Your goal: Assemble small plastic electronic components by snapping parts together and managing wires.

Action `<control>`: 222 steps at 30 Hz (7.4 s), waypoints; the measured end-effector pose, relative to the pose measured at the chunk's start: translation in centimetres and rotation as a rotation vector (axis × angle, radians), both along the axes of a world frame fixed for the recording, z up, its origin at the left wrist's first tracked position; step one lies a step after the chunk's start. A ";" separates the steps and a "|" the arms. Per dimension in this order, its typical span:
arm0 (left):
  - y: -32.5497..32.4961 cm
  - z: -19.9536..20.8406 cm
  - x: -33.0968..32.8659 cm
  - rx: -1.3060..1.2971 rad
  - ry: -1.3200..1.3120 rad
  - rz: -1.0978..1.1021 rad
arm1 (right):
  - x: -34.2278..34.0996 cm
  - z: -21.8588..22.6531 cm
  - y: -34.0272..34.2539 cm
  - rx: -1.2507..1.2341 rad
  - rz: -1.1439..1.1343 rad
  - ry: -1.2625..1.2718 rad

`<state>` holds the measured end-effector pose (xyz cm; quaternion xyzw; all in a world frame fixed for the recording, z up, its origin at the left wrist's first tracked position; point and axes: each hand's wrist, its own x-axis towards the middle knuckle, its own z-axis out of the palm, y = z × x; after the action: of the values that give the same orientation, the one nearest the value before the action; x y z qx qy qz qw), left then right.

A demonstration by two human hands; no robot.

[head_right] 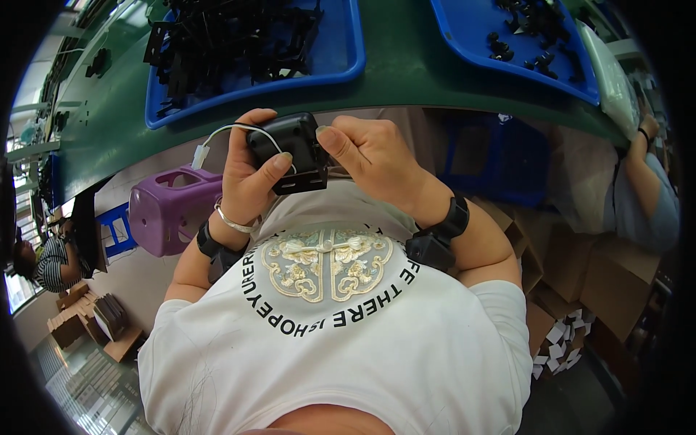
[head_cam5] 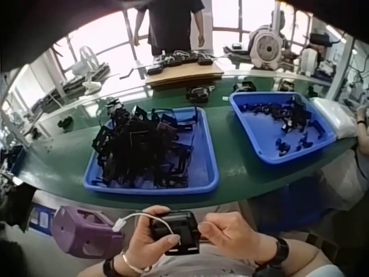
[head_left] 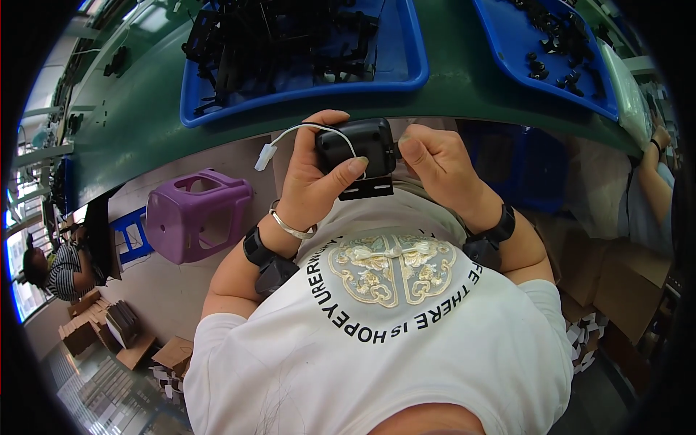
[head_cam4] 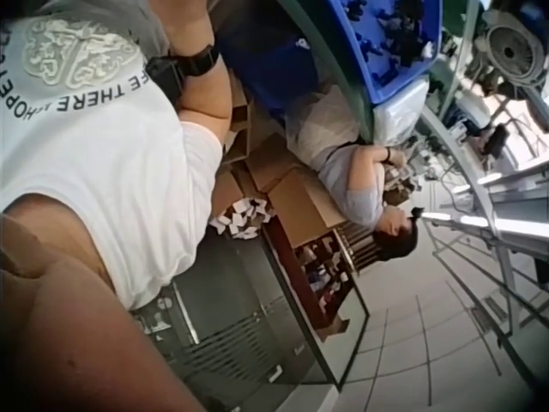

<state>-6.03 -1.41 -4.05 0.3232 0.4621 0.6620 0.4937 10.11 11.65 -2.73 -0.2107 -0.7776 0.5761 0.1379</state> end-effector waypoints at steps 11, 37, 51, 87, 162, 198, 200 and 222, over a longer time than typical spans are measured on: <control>0.4 0.0 0.3 -0.002 -0.091 0.036 | 0.0 -0.2 0.3 0.184 0.039 0.049; 0.6 0.1 0.4 -0.007 -0.134 0.061 | -0.9 -0.7 0.0 0.251 -0.052 0.230; 0.7 -0.4 0.5 -0.012 -0.162 0.040 | -0.2 -1.3 0.8 0.211 0.090 -0.073; 0.1 -0.4 0.6 -0.202 -0.103 -0.044 | -2.2 -1.2 -0.5 0.169 -0.212 0.263; 0.5 -0.4 0.1 0.037 -0.134 0.282 | -1.1 0.9 0.2 0.436 0.067 0.162; 0.8 -0.2 0.5 -0.001 0.058 0.339 | -1.2 0.9 -1.2 0.525 0.086 0.246; 0.6 -0.5 0.2 0.039 0.210 0.372 | -1.1 1.0 -1.2 0.543 0.079 0.262; 1.2 0.4 1.2 -0.005 -0.376 0.148 | -0.2 0.0 -0.9 -0.101 -0.069 0.232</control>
<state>-4.80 -0.22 -3.68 0.1581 0.3860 0.7440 0.5220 9.92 10.78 -2.75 -0.1759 -0.7187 0.6300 0.2359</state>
